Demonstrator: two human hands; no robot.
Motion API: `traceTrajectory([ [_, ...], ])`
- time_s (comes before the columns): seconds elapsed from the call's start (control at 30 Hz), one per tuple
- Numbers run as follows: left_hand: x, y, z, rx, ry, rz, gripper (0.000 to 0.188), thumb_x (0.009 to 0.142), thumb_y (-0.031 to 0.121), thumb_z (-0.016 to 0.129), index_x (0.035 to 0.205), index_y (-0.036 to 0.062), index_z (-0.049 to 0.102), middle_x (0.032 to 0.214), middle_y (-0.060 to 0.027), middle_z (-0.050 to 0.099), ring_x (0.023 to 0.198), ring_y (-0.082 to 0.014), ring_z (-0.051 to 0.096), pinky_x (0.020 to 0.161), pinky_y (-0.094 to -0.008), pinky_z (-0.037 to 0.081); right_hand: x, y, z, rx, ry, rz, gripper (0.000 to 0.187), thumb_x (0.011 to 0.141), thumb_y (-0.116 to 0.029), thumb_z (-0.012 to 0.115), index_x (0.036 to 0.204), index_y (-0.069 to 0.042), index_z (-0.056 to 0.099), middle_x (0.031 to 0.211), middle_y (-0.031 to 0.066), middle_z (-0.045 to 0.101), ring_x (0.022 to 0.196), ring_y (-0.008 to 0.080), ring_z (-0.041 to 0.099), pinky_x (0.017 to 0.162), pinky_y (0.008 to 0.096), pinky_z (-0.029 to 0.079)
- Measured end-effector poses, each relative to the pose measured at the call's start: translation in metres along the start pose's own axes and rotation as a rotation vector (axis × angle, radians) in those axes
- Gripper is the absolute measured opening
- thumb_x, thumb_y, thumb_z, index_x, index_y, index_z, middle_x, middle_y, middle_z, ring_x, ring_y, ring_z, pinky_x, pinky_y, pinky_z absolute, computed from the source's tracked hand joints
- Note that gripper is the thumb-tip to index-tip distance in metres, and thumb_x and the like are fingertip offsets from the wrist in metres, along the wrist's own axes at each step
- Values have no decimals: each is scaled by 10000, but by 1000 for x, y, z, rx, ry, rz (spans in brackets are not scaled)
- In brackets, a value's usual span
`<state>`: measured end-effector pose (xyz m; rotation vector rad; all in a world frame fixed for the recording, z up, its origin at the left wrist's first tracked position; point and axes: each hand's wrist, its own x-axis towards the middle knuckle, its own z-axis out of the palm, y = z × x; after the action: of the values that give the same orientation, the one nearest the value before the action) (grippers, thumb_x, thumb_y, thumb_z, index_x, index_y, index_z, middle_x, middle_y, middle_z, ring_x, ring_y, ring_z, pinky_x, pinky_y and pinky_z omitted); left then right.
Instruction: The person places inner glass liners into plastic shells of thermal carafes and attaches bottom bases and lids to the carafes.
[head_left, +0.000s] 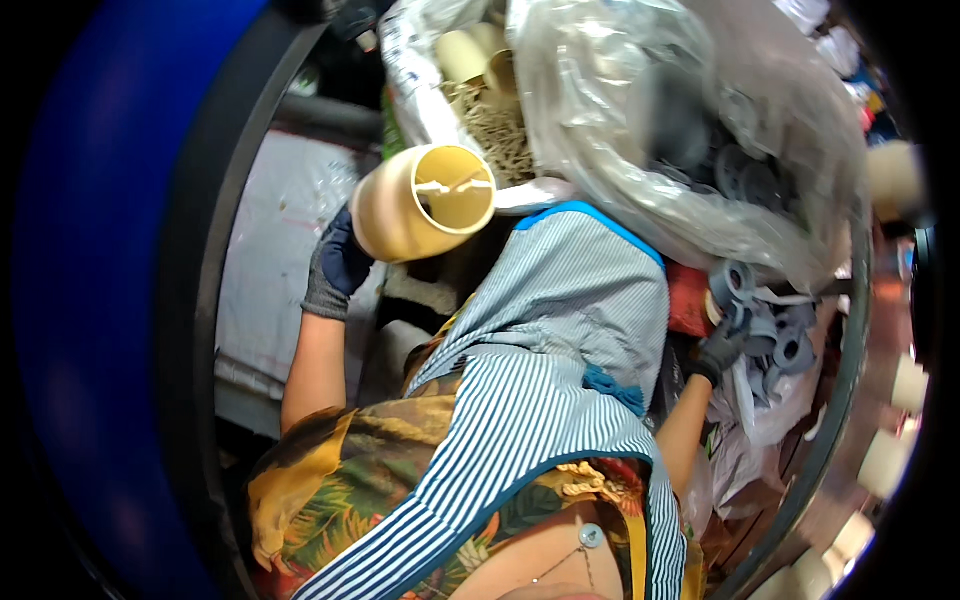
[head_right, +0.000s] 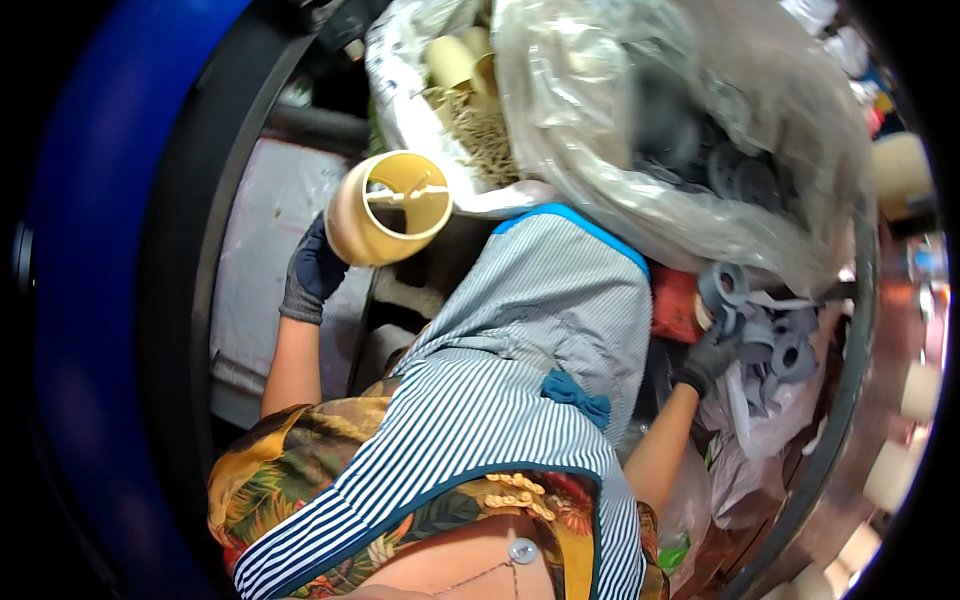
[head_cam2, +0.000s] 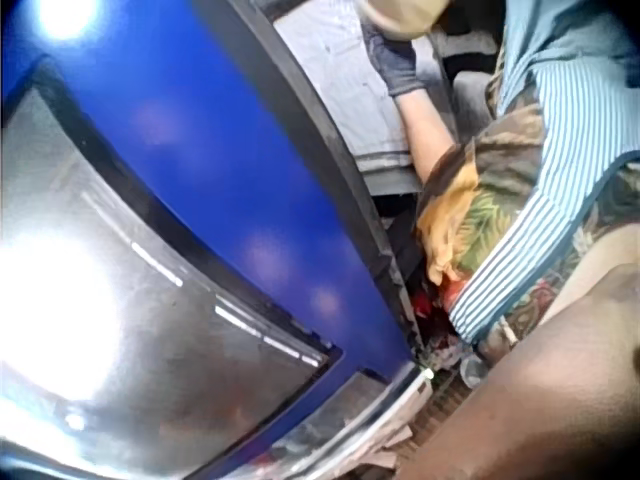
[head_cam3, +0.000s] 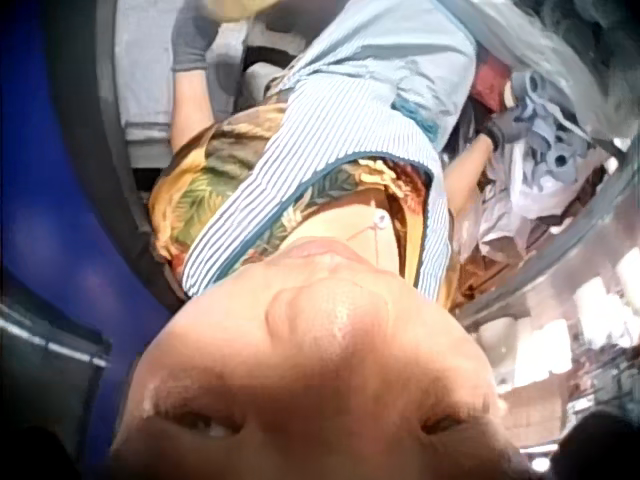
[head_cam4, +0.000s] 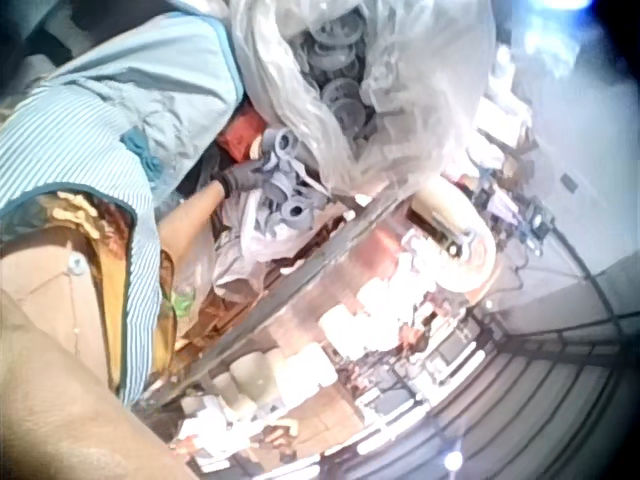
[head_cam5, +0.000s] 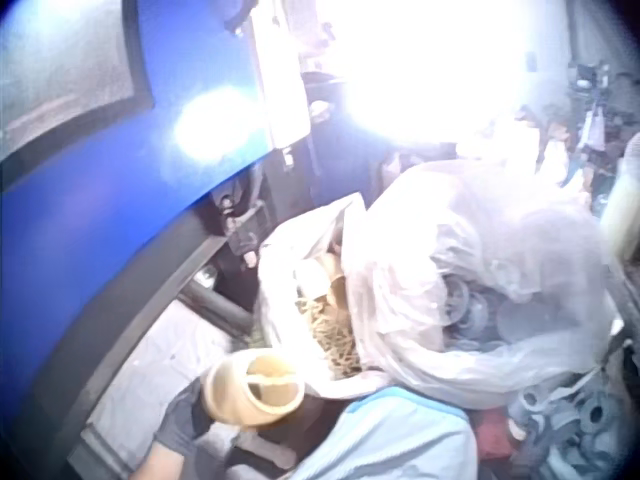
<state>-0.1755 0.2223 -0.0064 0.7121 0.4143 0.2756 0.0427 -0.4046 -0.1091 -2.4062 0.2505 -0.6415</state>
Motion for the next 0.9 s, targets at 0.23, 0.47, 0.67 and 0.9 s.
traceTrajectory([
  [0.23,32,-98,120,-335,-343,-557,350,1001,116,405,1321,12,501,1301,-129,572,1197,-229,553,1044,-375,437,-39,-170,-56,535,-298,-166,968,713,-286,820,1448,7,262,1461,210,364,1314,340,410,1092,435,323],
  [0.47,27,-101,214,1254,-507,668,449,887,74,598,1311,-21,487,1313,-183,528,1194,-315,531,1016,-406,433,-42,-256,-47,654,-479,-461,1262,564,-419,905,1479,10,149,1420,210,360,1330,363,368,1114,456,295],
  [0.67,-1,-99,303,1667,-875,1131,471,824,347,658,1233,120,606,1223,-74,593,1239,-312,470,1096,-533,305,-64,-250,-8,445,-390,-472,1211,611,-461,861,1472,24,162,1465,259,302,1328,434,354,1094,503,323],
  [0.9,13,-116,288,1732,-789,1206,450,834,389,646,1204,133,639,1196,-86,612,1195,-313,496,1075,-561,324,-78,-253,-2,398,-300,-540,1138,650,-423,838,1455,43,181,1428,300,321,1309,463,364,1092,524,319],
])
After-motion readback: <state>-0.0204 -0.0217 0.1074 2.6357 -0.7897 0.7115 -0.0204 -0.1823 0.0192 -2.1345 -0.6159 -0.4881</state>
